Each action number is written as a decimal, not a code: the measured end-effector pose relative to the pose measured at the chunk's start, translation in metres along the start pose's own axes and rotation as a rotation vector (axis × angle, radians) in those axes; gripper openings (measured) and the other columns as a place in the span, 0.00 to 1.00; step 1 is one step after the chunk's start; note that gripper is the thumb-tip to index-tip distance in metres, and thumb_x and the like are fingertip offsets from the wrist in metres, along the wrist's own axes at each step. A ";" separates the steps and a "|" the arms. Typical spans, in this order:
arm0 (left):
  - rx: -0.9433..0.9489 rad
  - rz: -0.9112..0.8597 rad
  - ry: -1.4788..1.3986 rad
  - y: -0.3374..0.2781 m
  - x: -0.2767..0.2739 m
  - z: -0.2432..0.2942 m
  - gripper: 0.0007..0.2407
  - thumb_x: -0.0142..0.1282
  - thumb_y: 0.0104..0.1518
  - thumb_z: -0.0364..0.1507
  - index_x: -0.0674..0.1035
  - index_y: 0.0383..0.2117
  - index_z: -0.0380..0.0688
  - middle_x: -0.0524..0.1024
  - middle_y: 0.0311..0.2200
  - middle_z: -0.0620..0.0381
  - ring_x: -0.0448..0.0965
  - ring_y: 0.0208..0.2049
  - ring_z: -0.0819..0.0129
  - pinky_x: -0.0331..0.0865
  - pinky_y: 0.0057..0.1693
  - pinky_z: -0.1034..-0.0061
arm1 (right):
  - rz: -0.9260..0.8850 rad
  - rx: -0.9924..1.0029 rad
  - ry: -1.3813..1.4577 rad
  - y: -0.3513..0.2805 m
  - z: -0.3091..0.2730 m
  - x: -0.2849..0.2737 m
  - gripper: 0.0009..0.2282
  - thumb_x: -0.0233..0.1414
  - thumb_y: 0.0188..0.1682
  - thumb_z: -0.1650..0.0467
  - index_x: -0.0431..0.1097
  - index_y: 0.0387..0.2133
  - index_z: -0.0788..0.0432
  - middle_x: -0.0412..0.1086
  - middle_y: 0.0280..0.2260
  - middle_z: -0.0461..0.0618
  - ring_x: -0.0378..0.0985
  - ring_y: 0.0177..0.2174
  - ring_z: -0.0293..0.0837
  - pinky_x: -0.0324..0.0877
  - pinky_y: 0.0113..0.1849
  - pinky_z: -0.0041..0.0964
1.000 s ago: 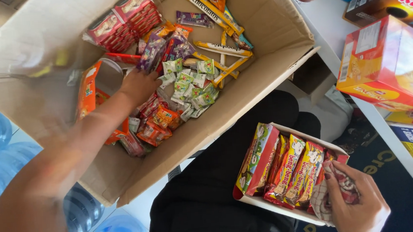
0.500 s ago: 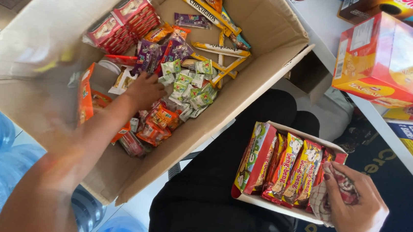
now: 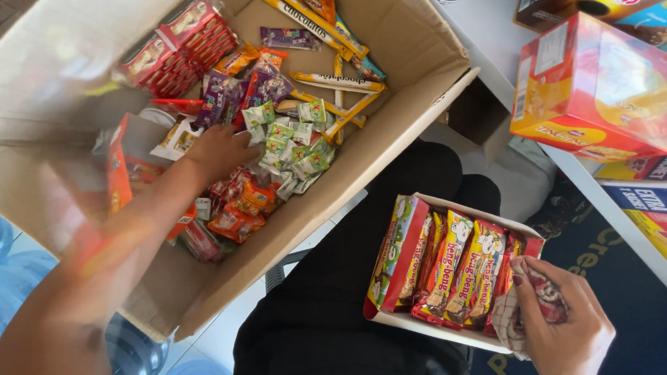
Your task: The person sorts and organizes various snacks and candies from a large box into smaller containers.
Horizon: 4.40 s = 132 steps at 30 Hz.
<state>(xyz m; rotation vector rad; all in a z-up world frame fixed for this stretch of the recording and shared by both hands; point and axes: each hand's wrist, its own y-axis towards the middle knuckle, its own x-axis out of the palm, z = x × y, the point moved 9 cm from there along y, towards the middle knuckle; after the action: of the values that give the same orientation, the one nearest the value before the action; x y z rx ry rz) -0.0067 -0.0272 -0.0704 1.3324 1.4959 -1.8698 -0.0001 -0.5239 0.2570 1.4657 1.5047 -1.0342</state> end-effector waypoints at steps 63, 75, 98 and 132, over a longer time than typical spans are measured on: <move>-0.672 1.084 -0.533 -0.164 -0.098 -0.029 0.28 0.62 0.62 0.32 0.67 0.64 0.25 0.65 0.64 0.29 0.64 0.67 0.34 0.58 0.71 0.53 | -0.197 0.126 -0.068 -0.023 -0.002 0.020 0.20 0.58 0.45 0.58 0.72 0.54 0.34 0.76 0.37 0.44 0.81 0.37 0.50 0.75 0.36 0.49; -0.026 0.887 -0.909 -0.055 -0.249 0.256 0.32 0.53 0.64 0.34 0.53 0.68 0.24 0.55 0.66 0.24 0.57 0.66 0.32 0.53 0.67 0.52 | -0.311 0.572 -0.142 -0.032 0.119 0.000 0.22 0.61 0.39 0.50 0.78 0.44 0.43 0.77 0.41 0.49 0.80 0.43 0.52 0.74 0.43 0.49; -0.107 0.542 -1.596 -0.014 -0.213 0.259 0.32 0.62 0.52 0.29 0.58 0.63 0.39 0.65 0.58 0.42 0.68 0.60 0.56 0.62 0.65 0.59 | -0.370 0.492 0.384 -0.066 0.139 0.049 0.11 0.61 0.42 0.66 0.75 0.34 0.60 0.80 0.29 0.58 0.84 0.29 0.46 0.74 0.35 0.41; -0.141 0.527 -2.029 -0.129 -0.263 0.176 0.30 0.58 0.55 0.28 0.61 0.67 0.39 0.74 0.53 0.45 0.73 0.52 0.64 0.66 0.58 0.68 | -0.386 0.204 1.367 -0.018 0.004 -0.028 0.30 0.63 0.37 0.76 0.58 0.54 0.63 0.74 0.45 0.62 0.79 0.42 0.44 0.75 0.44 0.38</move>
<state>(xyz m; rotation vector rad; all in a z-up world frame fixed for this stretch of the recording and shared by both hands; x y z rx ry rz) -0.0588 -0.2052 0.2168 -0.4830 0.0749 -1.4523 -0.0170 -0.5378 0.2825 2.2523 2.7335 -0.2514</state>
